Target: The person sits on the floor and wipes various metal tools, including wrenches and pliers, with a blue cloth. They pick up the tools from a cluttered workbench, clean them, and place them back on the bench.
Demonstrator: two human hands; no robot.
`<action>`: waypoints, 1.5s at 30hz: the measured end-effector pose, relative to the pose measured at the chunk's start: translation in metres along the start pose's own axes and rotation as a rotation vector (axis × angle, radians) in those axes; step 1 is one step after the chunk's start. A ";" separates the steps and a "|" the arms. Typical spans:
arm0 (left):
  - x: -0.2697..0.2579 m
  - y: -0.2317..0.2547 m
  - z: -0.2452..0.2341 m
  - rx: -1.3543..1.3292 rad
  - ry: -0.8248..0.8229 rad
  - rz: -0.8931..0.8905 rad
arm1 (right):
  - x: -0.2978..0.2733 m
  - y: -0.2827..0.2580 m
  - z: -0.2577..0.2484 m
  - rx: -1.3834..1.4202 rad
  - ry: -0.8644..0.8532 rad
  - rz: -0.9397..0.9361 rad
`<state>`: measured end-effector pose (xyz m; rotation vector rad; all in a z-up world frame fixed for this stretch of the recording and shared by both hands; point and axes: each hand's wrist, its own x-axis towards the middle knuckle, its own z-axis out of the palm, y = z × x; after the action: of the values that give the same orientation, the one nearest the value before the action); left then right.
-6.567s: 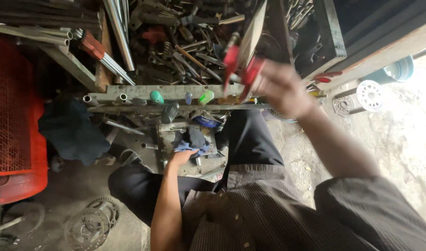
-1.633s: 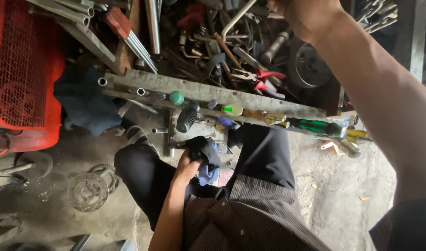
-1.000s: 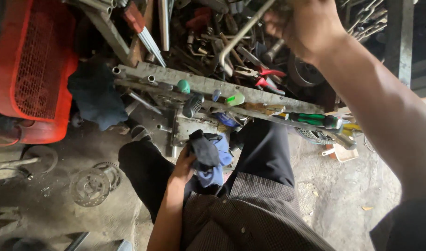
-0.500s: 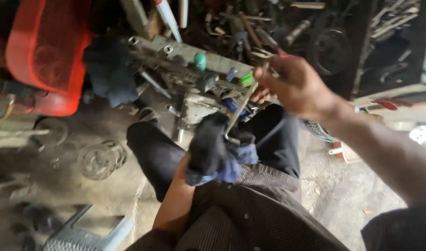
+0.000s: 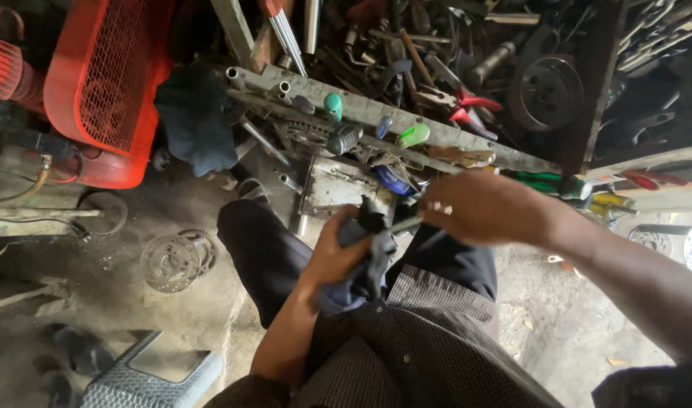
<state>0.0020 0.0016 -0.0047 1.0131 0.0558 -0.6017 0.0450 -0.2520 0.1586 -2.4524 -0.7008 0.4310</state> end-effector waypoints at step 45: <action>0.005 -0.071 -0.055 -0.036 0.004 0.047 | -0.004 -0.003 0.199 0.214 0.569 0.061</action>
<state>-0.0169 0.0170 -0.0913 0.9782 0.0462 -0.5540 -0.0458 -0.1693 0.0021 -2.2340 -0.3185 -0.1665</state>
